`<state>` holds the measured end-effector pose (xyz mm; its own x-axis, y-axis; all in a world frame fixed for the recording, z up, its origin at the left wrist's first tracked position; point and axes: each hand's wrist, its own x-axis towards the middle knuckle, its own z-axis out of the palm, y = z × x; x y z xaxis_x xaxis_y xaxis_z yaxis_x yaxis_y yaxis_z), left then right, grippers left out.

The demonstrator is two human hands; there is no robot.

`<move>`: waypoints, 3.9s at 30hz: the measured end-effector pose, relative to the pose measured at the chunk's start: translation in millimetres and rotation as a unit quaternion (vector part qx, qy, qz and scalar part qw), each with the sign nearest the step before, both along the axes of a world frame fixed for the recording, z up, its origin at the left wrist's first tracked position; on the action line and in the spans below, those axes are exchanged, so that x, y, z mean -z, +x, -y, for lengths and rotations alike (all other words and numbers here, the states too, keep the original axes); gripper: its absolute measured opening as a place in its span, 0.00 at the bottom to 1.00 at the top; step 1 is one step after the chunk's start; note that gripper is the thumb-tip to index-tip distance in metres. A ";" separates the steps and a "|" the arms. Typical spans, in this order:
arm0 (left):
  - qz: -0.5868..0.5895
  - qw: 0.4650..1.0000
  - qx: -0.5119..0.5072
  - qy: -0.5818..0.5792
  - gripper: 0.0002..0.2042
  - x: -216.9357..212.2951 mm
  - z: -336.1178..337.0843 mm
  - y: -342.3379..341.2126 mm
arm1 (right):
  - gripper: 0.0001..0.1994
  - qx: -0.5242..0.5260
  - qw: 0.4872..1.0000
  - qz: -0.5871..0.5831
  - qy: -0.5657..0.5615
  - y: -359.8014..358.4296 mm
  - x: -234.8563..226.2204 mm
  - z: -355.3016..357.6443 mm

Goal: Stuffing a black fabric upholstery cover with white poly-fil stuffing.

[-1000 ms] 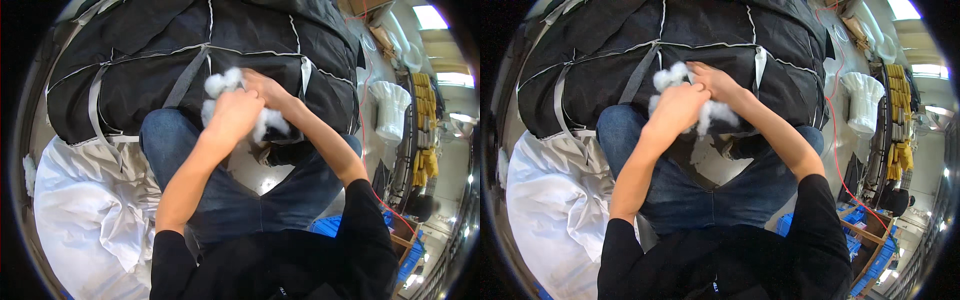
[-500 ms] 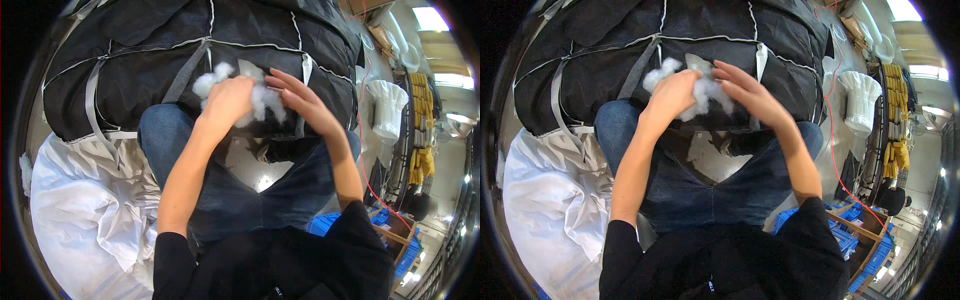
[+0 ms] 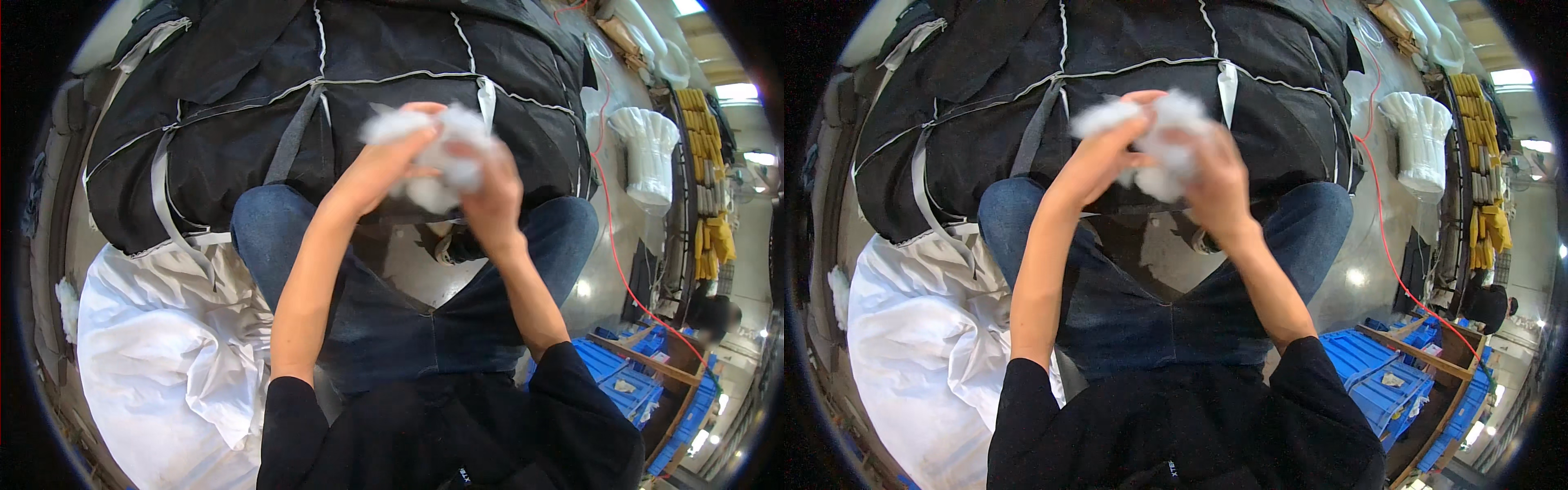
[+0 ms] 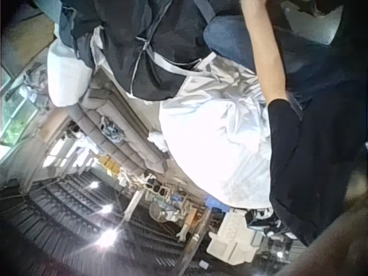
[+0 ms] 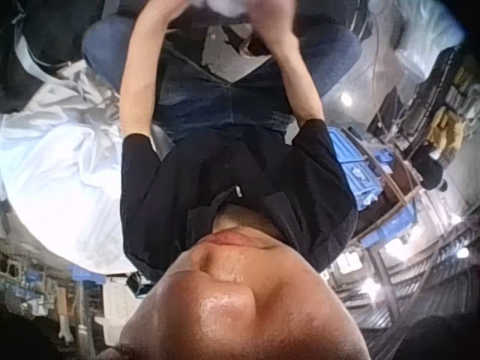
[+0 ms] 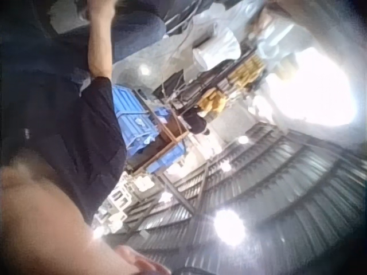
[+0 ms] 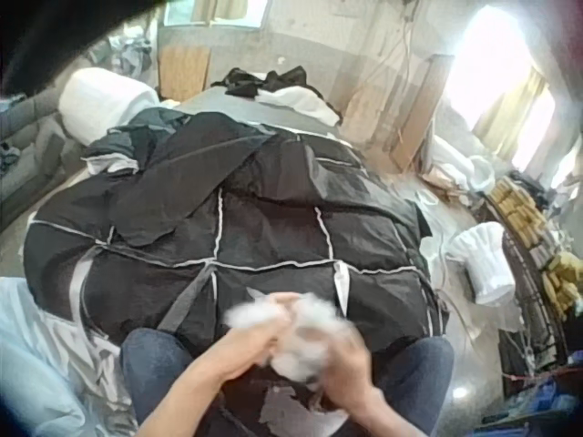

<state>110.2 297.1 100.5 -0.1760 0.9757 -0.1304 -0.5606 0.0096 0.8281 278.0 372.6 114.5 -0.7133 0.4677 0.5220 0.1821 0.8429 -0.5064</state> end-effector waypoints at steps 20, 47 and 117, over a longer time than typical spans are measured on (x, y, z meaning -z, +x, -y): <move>-0.772 0.630 -0.070 0.044 0.06 21.2 -1.2 0.1 | 0.16 -0.116 0.919 0.271 -0.263 -114.0 132.6 -85.0; -0.731 0.680 0.037 0.045 0.10 20.5 8.2 -23.1 | 0.13 -0.278 0.954 0.109 -0.005 -95.1 35.2 -61.9; -0.752 0.626 -0.197 0.060 0.08 46.7 -17.3 -24.5 | 0.21 -0.068 0.945 0.289 0.141 -1.6 -9.3 -16.4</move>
<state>85.7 314.5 53.9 -0.2421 0.8043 0.5426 0.9152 0.0037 0.4029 276.4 388.9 123.9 -0.9607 0.2516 0.1176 0.2394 0.9648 -0.1084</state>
